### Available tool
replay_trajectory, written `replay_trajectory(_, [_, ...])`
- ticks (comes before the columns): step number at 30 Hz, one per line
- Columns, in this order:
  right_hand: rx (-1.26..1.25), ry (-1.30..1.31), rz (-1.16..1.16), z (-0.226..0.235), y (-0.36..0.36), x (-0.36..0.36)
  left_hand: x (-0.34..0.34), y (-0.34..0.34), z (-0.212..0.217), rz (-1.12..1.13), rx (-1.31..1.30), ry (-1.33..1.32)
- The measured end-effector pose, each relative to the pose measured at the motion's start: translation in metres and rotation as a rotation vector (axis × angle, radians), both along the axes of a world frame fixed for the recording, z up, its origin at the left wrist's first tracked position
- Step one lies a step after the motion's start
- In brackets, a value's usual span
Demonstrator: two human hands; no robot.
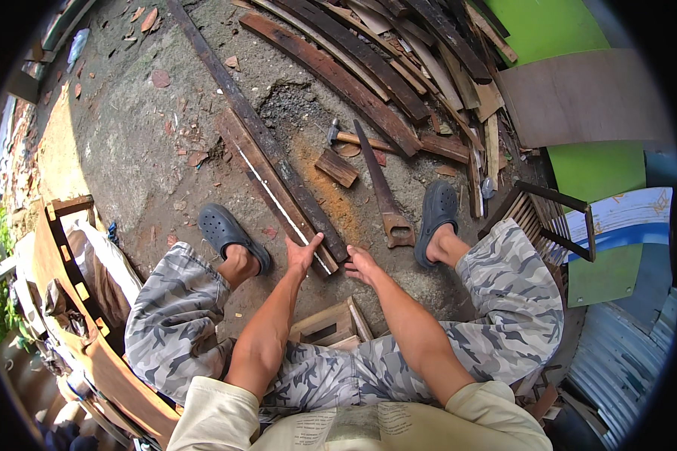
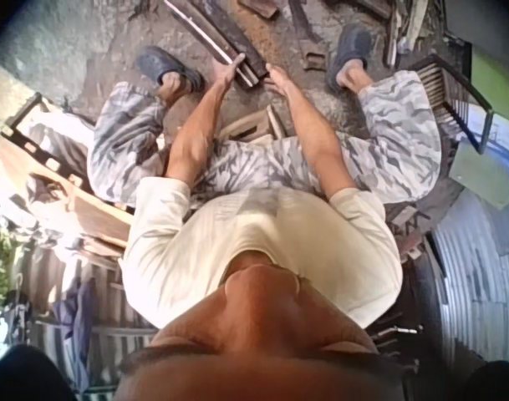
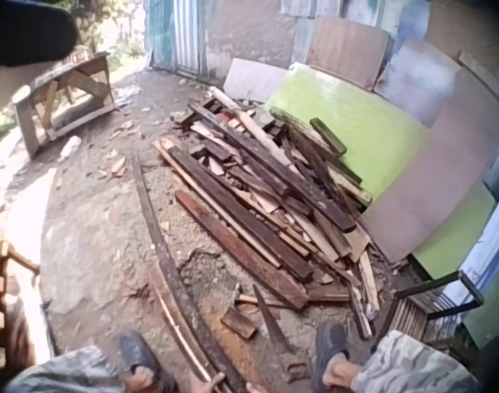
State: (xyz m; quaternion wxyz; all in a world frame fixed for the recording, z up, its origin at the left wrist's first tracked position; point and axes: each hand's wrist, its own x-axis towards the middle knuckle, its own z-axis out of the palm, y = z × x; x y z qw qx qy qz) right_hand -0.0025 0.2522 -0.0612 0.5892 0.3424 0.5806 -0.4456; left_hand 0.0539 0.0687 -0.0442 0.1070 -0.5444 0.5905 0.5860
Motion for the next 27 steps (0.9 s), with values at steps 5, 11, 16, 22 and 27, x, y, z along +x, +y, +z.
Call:
replay_trajectory(5, [-0.128, -0.187, -0.486, 0.004, -0.016, 0.043, 0.007, 0.004, -0.001, -0.057, -0.111, -0.188])
replay_trajectory(11, [-0.125, -0.186, -0.610, -0.007, -0.021, 0.049, 0.012, 0.002, 0.018, -0.085, -0.200, -0.252])
replay_trajectory(16, [-0.080, -0.185, -0.608, -0.030, -0.019, 0.049, 0.015, -0.005, 0.008, -0.095, -0.144, -0.275])
replay_trajectory(22, [-0.071, -0.184, -0.637, -0.030, -0.020, 0.046, 0.007, -0.006, -0.005, -0.012, -0.012, -0.200])
replay_trajectory(27, [-0.091, -0.165, -0.558, -0.015, -0.023, 0.041, 0.003, -0.003, -0.004, 0.032, -0.004, -0.213])
